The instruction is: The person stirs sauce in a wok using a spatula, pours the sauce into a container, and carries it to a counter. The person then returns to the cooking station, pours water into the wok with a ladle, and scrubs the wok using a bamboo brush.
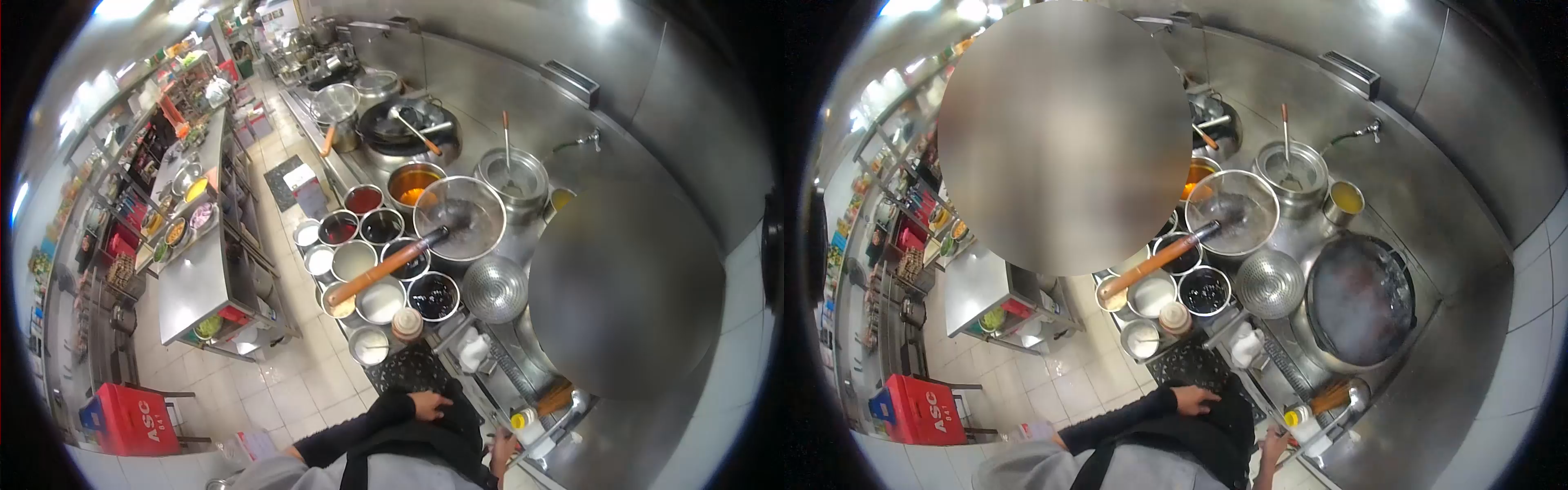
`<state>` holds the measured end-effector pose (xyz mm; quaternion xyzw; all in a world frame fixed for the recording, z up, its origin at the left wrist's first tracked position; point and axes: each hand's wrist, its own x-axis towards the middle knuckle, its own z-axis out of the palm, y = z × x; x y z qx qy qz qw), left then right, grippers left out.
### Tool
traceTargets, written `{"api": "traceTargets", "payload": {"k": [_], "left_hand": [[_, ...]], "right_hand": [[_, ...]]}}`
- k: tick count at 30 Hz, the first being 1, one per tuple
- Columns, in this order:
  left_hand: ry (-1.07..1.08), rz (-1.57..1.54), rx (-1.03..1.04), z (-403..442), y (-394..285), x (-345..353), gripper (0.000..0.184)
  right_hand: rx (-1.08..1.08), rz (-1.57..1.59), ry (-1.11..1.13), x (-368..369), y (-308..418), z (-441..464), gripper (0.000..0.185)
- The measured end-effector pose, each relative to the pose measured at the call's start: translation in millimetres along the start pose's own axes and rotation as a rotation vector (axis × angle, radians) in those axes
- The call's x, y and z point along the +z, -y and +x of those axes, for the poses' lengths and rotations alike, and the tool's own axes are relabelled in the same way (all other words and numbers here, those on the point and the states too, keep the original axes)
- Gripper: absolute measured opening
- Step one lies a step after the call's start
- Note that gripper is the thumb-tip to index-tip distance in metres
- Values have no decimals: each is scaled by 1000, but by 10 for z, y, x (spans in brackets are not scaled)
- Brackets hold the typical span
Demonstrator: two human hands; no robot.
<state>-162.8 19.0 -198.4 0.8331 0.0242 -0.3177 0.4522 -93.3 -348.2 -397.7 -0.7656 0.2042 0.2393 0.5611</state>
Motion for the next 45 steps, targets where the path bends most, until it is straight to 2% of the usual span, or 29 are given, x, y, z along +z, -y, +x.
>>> {"api": "traceTargets", "payload": {"k": [1, 2, 4, 6, 7, 8, 10, 12, 14, 15, 17, 18, 21, 24, 26, 27, 29, 30, 31, 32, 33, 34, 35, 36, 37, 38, 39, 40, 45], "left_hand": [[3, -11, -52, -115, 78, 55, 55], [-1, -3, -100, -192, 196, 122, 56], [-4, 4, -192, -278, 463, 321, 57], [3, -39, -203, -333, 729, 576, 58], [11, -62, -214, -337, 829, 670, 58], [28, -83, -237, -472, 652, 606, 58], [42, -82, -234, -489, 902, 913, 57], [74, -125, -279, -636, 998, 1076, 56], [29, -145, -284, -793, 1121, 1253, 56], [-3, -155, -279, -858, 1210, 1334, 56], [-37, -168, -328, -999, 1395, 1433, 56], [-45, -184, -374, -1061, 1441, 1459, 56], [-86, -280, -516, -1146, 1532, 1590, 57], [-129, -370, -541, -1103, 1628, 1702, 58], [-204, -392, -498, -1104, 1766, 1817, 58], [-253, -390, -460, -1069, 1893, 1928, 57], [-305, -440, -438, -1020, 1939, 2082, 55], [-307, -494, -477, -1008, 1825, 2002, 54], [-211, -525, -546, -963, 1836, 1974, 55], [-243, -546, -535, -932, 1894, 2084, 56], [-359, -498, -413, -898, 1949, 2221, 56], [-298, -596, -470, -837, 1884, 2167, 55], [-260, -567, -493, -778, 1805, 2098, 54], [-382, -646, -402, -716, 2000, 2444, 52], [-316, -615, -464, -661, 1839, 2265, 52], [-394, -595, -370, -595, 1958, 2478, 52], [-343, -681, -426, -526, 1888, 2387, 52], [-307, -677, -449, -473, 1807, 2258, 51], [-397, -835, -430, -305, 1788, 2050, 50]], "right_hand": [[105, -104, 83, -10, -360, 88, 49], [139, -136, 91, 49, -404, -18, 48], [234, 40, 24, 241, -395, -126, 43], [360, 458, -124, 444, -355, -37, 36], [206, 582, -69, 542, -400, 115, 30], [54, 707, -15, 677, -583, 450, 25], [139, 703, 111, 922, -822, 1000, 18], [268, 536, 311, 1020, -617, 1023, 13], [418, 669, 297, 943, -1180, 1372, 16], [405, 696, -82, 953, -1878, 1777, 21], [370, 1072, -352, 869, -1806, 1755, 35], [187, 1239, -238, 809, -2009, 1960, 36], [143, 1215, -330, 802, -1760, 1909, 35], [33, 1139, -274, 841, -2307, 2277, 36], [125, 1168, -352, 890, -2258, 2372, 41], [194, 1278, -394, 926, -2017, 2249, 41], [-147, 1230, -64, 708, -2883, 2934, 41], [38, 1237, -253, 762, -2739, 2757, 41], [101, 1228, -360, 848, -2552, 2605, 40], [150, 1210, -438, 870, -2398, 2481, 40], [195, 1182, -502, 840, -2271, 2349, 40], [214, 1151, -579, 901, -2124, 2293, 41], [340, 1231, -485, 810, -2066, 2266, 38], [262, 1139, -220, 776, -1894, 2059, 34], [310, 1088, -277, 839, -1766, 2024, 32], [424, 1168, -320, 858, -1567, 1920, 34], [479, 1137, -325, 852, -1599, 1980, 35], [420, 1067, -318, 921, -1526, 1955, 36], [463, 1087, -337, 1033, -1274, 1869, 32]]}}
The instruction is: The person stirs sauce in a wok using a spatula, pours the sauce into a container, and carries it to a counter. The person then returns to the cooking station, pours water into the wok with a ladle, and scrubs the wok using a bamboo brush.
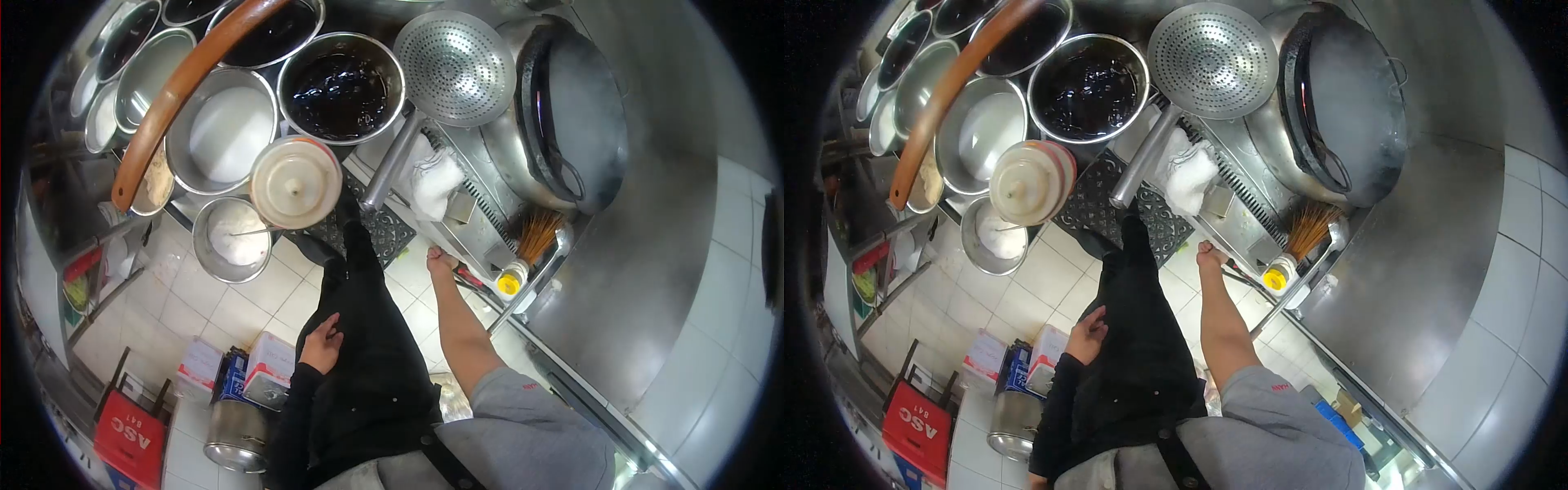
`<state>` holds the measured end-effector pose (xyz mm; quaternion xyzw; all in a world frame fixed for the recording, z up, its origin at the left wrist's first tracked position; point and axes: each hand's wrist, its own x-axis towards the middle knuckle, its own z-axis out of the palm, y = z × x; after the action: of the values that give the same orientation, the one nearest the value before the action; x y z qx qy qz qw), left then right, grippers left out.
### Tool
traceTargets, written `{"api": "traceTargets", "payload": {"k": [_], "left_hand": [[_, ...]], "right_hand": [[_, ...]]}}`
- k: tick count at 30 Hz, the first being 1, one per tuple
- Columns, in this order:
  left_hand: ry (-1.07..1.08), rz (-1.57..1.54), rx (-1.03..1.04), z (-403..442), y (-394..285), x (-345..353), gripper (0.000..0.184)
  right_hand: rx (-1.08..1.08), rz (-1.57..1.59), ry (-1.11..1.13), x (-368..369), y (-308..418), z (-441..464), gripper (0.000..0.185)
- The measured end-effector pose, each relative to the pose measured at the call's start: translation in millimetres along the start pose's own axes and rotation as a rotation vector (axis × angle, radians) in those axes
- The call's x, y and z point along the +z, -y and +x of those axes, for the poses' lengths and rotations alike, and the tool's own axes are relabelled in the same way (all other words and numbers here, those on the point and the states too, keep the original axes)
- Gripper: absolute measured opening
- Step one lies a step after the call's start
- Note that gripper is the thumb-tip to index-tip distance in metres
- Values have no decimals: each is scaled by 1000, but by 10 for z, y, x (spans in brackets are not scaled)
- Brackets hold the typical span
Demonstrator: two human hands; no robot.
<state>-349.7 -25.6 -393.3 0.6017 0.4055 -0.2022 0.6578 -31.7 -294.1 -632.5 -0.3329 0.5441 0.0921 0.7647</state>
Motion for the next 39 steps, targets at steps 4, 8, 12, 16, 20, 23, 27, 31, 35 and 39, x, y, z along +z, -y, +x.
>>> {"api": "traceTargets", "payload": {"k": [4, 8, 12, 16, 20, 23, 27, 31, 35, 39], "left_hand": [[-17, -48, -20, 1, 104, -141, 51], [-46, -38, -62, -47, 309, -270, 53], [-40, 7, -108, -68, 430, -332, 53], [-74, -18, -84, -91, 400, -324, 52], [12, -26, -229, -127, 52, -356, 53], [-54, 17, -219, -157, 132, -332, 54], [-161, 42, -173, -196, 288, -318, 54], [-215, 88, -213, -238, 461, -276, 55], [-180, 239, -237, -436, 229, -368, 51], [-224, 338, -172, -391, 486, -345, 45]], "right_hand": [[51, 97, 31, -196, 78, 244, 30], [66, 72, 68, -191, 137, 207, 29], [120, 134, 64, -152, 164, 92, 28], [113, 128, 106, -259, 193, 253, 30], [313, -26, 400, -632, 389, 687, 32], [246, -339, 262, -320, 167, 551, 33], [80, -578, 124, -44, 59, 498, 34], [-502, -2667, 73, -111, 76, 267, 37], [-663, -3284, 244, -216, 156, -298, 42], [-940, -2139, -87, -939, 223, 300, 19]]}}
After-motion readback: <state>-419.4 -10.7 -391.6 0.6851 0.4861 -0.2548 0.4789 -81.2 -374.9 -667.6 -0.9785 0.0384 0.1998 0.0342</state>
